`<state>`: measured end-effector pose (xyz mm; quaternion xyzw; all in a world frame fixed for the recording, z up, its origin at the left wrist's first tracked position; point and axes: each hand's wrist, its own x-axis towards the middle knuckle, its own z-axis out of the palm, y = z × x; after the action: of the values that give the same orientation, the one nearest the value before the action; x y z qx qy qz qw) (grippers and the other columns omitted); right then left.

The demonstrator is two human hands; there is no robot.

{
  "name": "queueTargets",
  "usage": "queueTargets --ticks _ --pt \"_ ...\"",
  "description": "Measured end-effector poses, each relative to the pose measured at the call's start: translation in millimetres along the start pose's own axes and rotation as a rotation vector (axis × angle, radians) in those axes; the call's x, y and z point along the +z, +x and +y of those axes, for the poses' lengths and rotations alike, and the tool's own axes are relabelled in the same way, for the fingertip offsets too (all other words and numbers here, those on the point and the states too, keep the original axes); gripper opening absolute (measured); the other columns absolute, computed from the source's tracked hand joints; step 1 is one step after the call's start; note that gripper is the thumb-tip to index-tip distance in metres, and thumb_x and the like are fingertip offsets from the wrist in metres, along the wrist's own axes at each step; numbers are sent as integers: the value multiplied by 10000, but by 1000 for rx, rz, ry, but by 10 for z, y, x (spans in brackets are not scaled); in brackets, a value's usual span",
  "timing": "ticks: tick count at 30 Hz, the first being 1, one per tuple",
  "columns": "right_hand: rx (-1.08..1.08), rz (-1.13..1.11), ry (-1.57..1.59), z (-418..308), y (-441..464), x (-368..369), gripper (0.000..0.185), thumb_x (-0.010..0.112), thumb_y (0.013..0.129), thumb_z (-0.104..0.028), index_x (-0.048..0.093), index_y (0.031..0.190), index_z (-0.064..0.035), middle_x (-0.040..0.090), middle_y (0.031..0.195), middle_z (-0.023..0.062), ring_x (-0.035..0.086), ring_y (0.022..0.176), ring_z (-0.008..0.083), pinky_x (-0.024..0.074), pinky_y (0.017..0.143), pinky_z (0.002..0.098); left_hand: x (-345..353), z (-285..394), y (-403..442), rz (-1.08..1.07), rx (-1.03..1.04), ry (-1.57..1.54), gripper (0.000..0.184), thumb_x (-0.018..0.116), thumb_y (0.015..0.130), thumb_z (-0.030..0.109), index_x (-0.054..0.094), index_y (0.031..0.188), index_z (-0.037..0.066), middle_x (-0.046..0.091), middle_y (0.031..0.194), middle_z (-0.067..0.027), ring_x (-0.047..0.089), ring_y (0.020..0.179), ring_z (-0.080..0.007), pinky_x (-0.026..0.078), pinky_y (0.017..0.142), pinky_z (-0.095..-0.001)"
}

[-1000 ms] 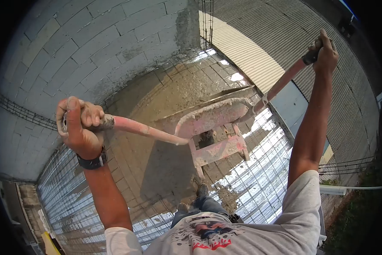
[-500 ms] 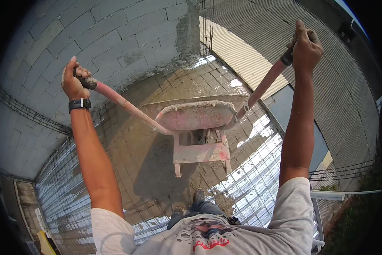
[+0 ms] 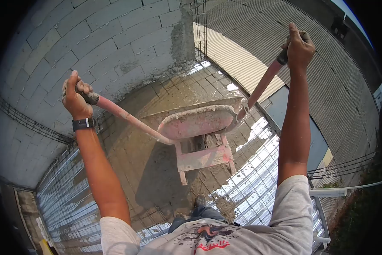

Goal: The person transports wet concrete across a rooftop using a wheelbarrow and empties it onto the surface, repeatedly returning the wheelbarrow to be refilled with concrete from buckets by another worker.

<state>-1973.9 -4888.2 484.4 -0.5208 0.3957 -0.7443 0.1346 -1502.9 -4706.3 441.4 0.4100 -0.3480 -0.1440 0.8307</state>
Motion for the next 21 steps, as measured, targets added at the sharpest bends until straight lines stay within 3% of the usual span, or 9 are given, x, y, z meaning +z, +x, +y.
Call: queueTargets --ticks 3,6,11,14,19,21 --pt "96 -125 218 525 524 -144 258 688 829 -244 565 711 -51 515 539 16 502 437 92 411 421 242 246 243 -808 -42 130 -13 221 661 798 209 500 770 61 379 539 20 394 445 -97 371 472 -266" --pt "166 -33 215 515 551 -134 222 677 839 -208 558 716 -67 500 553 12 483 444 85 417 437 233 384 248 -921 -52 232 45 197 643 807 187 503 776 51 375 526 20 389 429 -101 378 467 -271" --pt "-43 -48 57 -161 -203 50 261 702 822 -232 561 718 -38 517 530 11 499 437 82 397 421 218 -151 -135 282 30 -30 -11 277 697 779 254 503 765 57 415 548 9 434 451 -107 382 473 -263" --pt "-60 -58 21 -277 -330 97 280 712 819 -237 549 738 -25 517 516 4 491 436 68 396 425 211 -207 -176 342 108 -14 -19 291 708 773 266 502 753 62 414 561 11 422 457 -103 373 471 -263" --pt "73 -61 226 452 463 -149 239 677 832 -218 537 734 -50 508 569 14 489 461 87 422 448 237 241 203 -867 16 205 42 278 660 809 275 497 771 53 366 531 13 404 446 -106 372 471 -265" --pt "152 -30 237 417 429 -163 219 660 833 -202 541 730 -50 511 587 23 494 479 98 431 461 247 306 214 -937 53 205 60 285 651 813 281 493 768 47 367 529 10 399 440 -110 372 469 -267"
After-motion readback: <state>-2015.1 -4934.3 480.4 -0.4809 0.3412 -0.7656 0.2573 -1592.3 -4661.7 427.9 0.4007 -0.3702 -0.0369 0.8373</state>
